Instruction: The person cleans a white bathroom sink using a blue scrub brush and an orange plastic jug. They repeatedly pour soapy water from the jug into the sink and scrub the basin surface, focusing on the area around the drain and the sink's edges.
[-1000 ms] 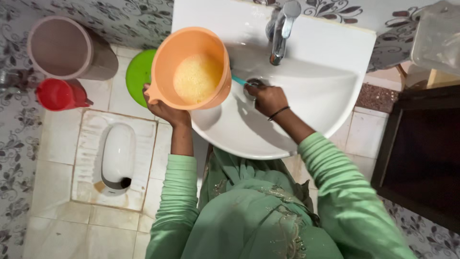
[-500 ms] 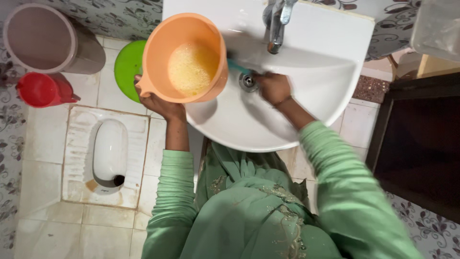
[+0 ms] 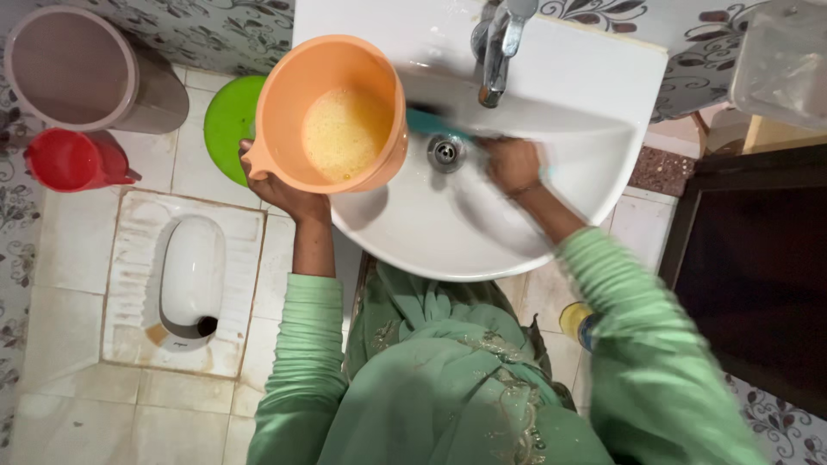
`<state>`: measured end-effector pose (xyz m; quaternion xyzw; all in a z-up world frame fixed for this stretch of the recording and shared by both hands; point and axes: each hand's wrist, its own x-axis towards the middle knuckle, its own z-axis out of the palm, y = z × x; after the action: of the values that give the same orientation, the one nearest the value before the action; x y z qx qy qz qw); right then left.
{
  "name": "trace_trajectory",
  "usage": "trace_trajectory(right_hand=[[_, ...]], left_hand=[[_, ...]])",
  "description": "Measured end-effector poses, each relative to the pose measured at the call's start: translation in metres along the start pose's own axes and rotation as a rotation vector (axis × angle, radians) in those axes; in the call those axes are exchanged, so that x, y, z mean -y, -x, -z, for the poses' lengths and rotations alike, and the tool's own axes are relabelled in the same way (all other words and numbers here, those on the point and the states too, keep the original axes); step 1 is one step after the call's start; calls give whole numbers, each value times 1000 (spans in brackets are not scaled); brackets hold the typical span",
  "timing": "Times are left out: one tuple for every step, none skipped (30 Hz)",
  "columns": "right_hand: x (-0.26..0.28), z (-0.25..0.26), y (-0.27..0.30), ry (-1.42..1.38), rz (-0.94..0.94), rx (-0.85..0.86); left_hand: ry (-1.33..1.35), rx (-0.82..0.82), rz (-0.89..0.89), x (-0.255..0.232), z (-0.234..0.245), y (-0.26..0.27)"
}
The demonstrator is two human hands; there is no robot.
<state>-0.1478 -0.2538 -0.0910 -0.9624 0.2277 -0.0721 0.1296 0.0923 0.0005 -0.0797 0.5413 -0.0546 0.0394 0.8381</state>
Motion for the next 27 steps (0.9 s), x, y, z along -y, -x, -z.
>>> trace_trajectory(right_hand=[[28, -30, -17, -25, 8, 33], [47, -46, -26, -283, 79, -107], [46, -45, -27, -344, 65, -113], [44, -44, -29, -404, 51, -119], [41, -42, -30, -466, 35, -120], [18, -22, -29, -248, -18, 65], [-6, 7, -15, -19, -112, 182], [-25, 38, -4, 190, -137, 281], [-45, 80, 17, 314, -199, 377], [-59, 116, 30, 463, -309, 504], [-67, 143, 41, 497, -338, 528], [-64, 145, 46, 514, -353, 526], [-64, 144, 46, 530, -363, 514], [-66, 141, 46, 547, -373, 502], [-53, 109, 37, 506, -260, 434], [-41, 77, 21, 373, -154, 316], [-22, 43, 5, 203, -69, 150], [11, 1, -18, 225, 90, -11], [34, -19, -33, 69, 239, -150], [52, -30, -38, -54, 313, -325], [50, -23, -42, 16, 332, -327], [45, -15, -47, 87, 351, -329], [41, -9, -41, 149, 357, -323], [27, 5, -26, 158, 341, -271], [9, 26, -13, 170, 335, -225], [-3, 44, 5, 288, 297, -177], [-18, 69, 29, 427, 229, -114]], left_hand=[[19, 5, 28, -1, -1, 1], [-2, 3, 14, -1, -3, 2], [-24, 5, 1, -2, -4, 1], [-47, 6, -12, -2, -4, 0], [-31, 0, -19, 0, -3, 1], [-16, -5, -26, 3, -4, 0], [0, -12, -37, 4, -4, -1], [1, -2, -24, 3, -1, -1], [5, 8, -10, 2, -1, -1], [9, 19, 4, 2, -2, -2], [-28, 19, 7, 0, -2, 0], [-65, 18, 10, -1, -3, 2], [-97, 17, 2, -2, -4, 0], [-40, 9, 10, -2, -5, -2], [16, 1, 18, -2, -7, -2], [73, -7, 25, -2, -7, -3], [63, -11, 31, -2, -7, -2], [53, -15, 38, -2, -6, -3], [41, -15, 49, -1, -5, -1], [40, 2, 44, -1, -3, 1], [45, 16, 28, -1, -4, 0], [50, 30, 12, 1, -5, -1], [44, 16, 24, 2, -4, 0], [37, 2, 36, 4, -3, 0], [37, -18, 39, 5, -3, -2], [45, 7, 19, 5, -3, -3], [52, 34, 1, 3, -2, -2]])
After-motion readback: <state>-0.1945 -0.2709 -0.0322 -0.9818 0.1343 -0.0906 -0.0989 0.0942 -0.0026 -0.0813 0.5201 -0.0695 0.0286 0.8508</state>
